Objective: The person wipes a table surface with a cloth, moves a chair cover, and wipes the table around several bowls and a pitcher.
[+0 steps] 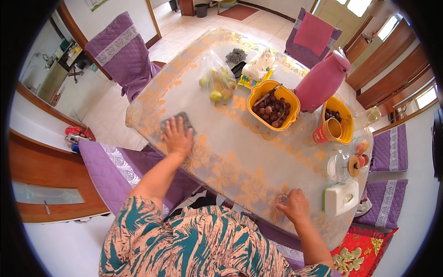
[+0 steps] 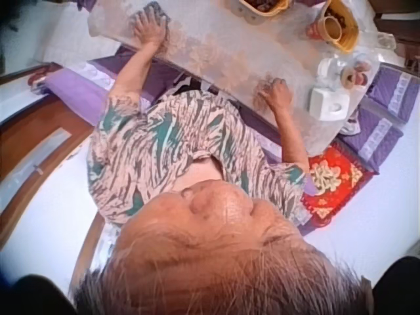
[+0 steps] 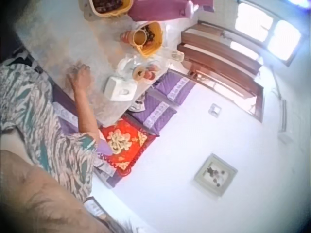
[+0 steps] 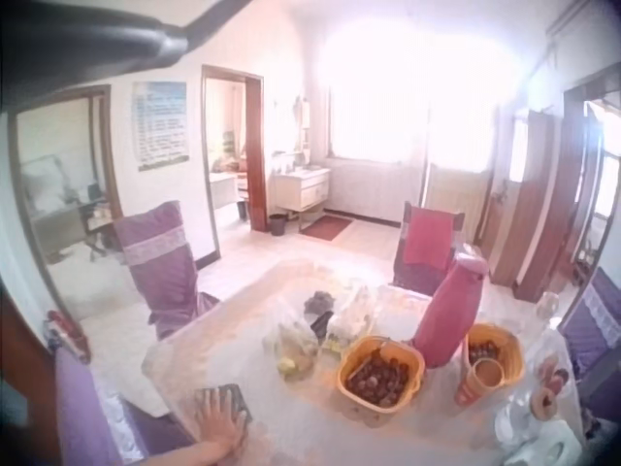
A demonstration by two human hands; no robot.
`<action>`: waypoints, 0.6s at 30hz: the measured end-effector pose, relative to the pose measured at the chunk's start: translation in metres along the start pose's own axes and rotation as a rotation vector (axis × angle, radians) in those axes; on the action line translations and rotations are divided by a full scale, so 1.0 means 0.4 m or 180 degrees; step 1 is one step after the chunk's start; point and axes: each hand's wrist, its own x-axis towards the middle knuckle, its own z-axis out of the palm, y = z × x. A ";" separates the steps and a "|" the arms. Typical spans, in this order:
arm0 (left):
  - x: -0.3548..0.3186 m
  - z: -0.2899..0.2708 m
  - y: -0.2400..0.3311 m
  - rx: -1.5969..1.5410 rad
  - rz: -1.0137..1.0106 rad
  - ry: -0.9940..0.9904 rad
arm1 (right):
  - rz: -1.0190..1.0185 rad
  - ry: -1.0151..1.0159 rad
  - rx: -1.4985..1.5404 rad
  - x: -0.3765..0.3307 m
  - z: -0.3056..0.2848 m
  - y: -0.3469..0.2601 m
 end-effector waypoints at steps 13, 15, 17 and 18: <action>0.061 0.020 0.409 -0.0870 0.1028 -0.0787 | -0.0408 -0.1019 -0.0814 0.099 -0.058 -0.049; 0.081 0.006 0.443 -0.0716 0.0869 -0.1096 | -0.0435 -0.0977 -0.0727 0.097 -0.049 -0.036; 0.090 0.011 0.469 -0.0746 0.0732 -0.1059 | -0.0414 -0.0998 -0.0740 0.099 -0.044 -0.032; 0.095 0.014 0.477 -0.0752 0.0667 -0.1039 | -0.0407 -0.1006 -0.0738 0.102 -0.042 -0.034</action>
